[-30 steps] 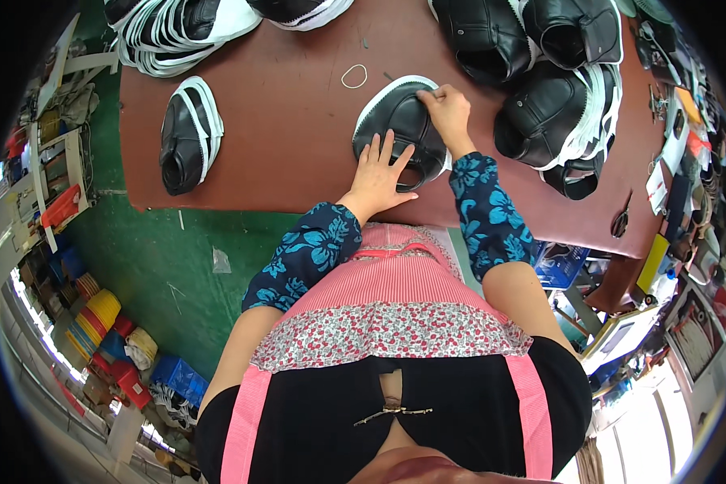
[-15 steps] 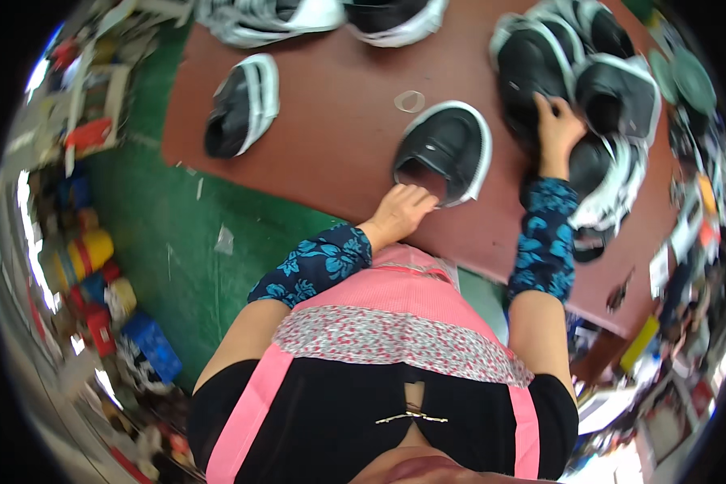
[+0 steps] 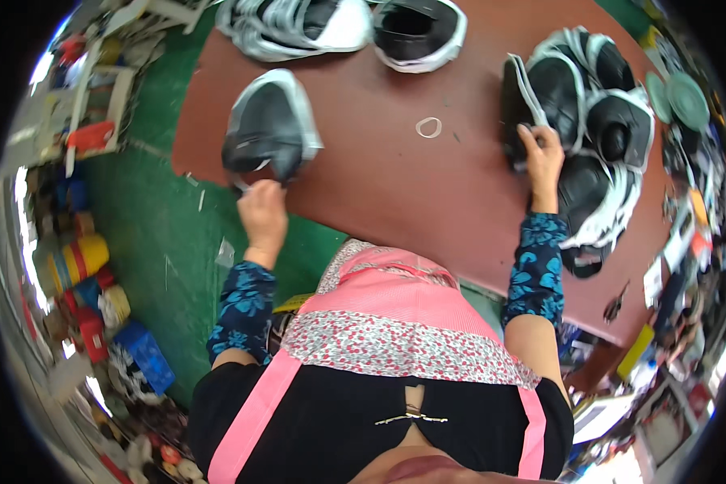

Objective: Inspecting and organizing shoe uppers and soles on a workbench.

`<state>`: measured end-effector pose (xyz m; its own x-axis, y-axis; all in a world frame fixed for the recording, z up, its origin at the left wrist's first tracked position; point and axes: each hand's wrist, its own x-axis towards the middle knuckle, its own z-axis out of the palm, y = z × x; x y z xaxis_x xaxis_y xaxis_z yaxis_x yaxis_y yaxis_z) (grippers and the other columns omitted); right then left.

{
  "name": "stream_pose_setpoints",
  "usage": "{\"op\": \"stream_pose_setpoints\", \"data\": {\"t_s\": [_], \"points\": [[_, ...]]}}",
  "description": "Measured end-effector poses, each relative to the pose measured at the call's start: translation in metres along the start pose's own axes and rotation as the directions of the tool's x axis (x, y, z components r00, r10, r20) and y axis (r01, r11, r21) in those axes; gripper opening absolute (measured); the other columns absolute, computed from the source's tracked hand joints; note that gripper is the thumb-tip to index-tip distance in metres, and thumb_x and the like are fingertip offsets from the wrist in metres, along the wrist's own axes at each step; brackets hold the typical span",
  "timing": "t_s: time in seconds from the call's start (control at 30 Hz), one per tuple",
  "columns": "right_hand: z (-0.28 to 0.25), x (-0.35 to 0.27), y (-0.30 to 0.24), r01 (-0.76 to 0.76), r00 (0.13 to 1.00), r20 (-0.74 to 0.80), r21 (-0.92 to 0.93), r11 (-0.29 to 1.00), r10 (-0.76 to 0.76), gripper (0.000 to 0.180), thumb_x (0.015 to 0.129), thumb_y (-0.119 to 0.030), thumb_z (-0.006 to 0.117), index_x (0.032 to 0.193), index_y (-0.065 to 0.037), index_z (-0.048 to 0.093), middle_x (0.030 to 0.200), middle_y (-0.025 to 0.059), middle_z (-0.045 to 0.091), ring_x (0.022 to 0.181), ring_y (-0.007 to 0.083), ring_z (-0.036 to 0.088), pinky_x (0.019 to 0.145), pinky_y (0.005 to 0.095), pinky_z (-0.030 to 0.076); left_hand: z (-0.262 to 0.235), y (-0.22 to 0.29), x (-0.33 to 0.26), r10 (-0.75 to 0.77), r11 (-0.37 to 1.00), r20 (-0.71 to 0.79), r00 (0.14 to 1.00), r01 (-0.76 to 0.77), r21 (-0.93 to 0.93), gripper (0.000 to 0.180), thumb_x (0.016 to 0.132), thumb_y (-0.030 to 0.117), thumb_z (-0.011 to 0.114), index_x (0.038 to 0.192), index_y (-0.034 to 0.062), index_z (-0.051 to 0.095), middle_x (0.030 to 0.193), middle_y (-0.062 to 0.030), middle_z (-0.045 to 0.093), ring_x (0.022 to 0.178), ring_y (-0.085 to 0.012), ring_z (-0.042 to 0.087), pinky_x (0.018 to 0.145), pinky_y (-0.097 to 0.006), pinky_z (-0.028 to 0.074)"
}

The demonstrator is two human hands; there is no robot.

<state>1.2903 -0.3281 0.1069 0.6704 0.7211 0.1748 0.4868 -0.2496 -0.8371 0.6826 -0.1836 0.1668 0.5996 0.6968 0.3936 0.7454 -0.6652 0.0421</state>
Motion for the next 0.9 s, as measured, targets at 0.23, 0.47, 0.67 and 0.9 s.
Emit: {"op": "stream_pose_setpoints", "data": {"t_s": [0.23,0.47,0.67,0.9], "points": [[0.081,-0.145,-0.002,-0.425,0.748,0.217,0.882,0.202,0.627,0.02,0.11,-0.017,0.073,0.093,-0.01,0.068,0.093,-0.0041,0.062,0.089,0.0097,0.056,0.086,0.0295,0.046,0.073,-0.155,0.003,-0.083,0.995,0.196,0.977,0.092,-0.034,0.026,0.11,0.011,0.07,0.136,0.0066,0.072,0.123,-0.0164,0.078,0.118,-0.0388,0.071,0.106,-0.054,0.052],[0.122,-0.258,0.026,-0.58,0.451,0.485,0.797,-0.166,0.749,0.019,0.113,-0.026,0.069,0.123,-0.01,0.072,0.119,0.0035,0.078,0.113,0.0203,0.072,0.099,0.0393,0.055,0.092,-0.035,0.066,-0.131,0.979,-0.119,0.984,0.148,0.138,0.045,0.093,0.019,0.086,0.134,0.0085,0.073,0.128,-0.0158,0.076,0.118,-0.0423,0.069,0.106,-0.054,0.05],[0.103,-0.251,0.019,-0.464,0.431,0.546,0.817,-0.342,0.719,0.028,0.114,-0.031,0.067,0.133,-0.012,0.07,0.134,0.0068,0.076,0.127,0.0289,0.069,0.111,0.0514,0.054,0.095,0.18,0.051,0.444,0.754,0.174,0.879,-0.262,-0.602,0.031,0.09,0.038,0.091,0.106,0.0149,0.078,0.108,-0.0018,0.076,0.106,-0.0271,0.072,0.097,-0.046,0.048],[0.076,-0.275,0.053,-0.313,0.593,0.626,0.758,-0.572,0.506,0.021,0.112,-0.033,0.069,0.115,-0.013,0.073,0.122,0.007,0.073,0.13,0.0322,0.067,0.119,0.0564,0.049,0.115,0.235,0.029,0.401,0.606,0.313,0.861,0.007,-0.795,0.018,0.095,0.018,0.088,0.098,0.0075,0.074,0.101,-0.007,0.072,0.09,-0.0287,0.069,0.082,-0.04,0.054]]}}
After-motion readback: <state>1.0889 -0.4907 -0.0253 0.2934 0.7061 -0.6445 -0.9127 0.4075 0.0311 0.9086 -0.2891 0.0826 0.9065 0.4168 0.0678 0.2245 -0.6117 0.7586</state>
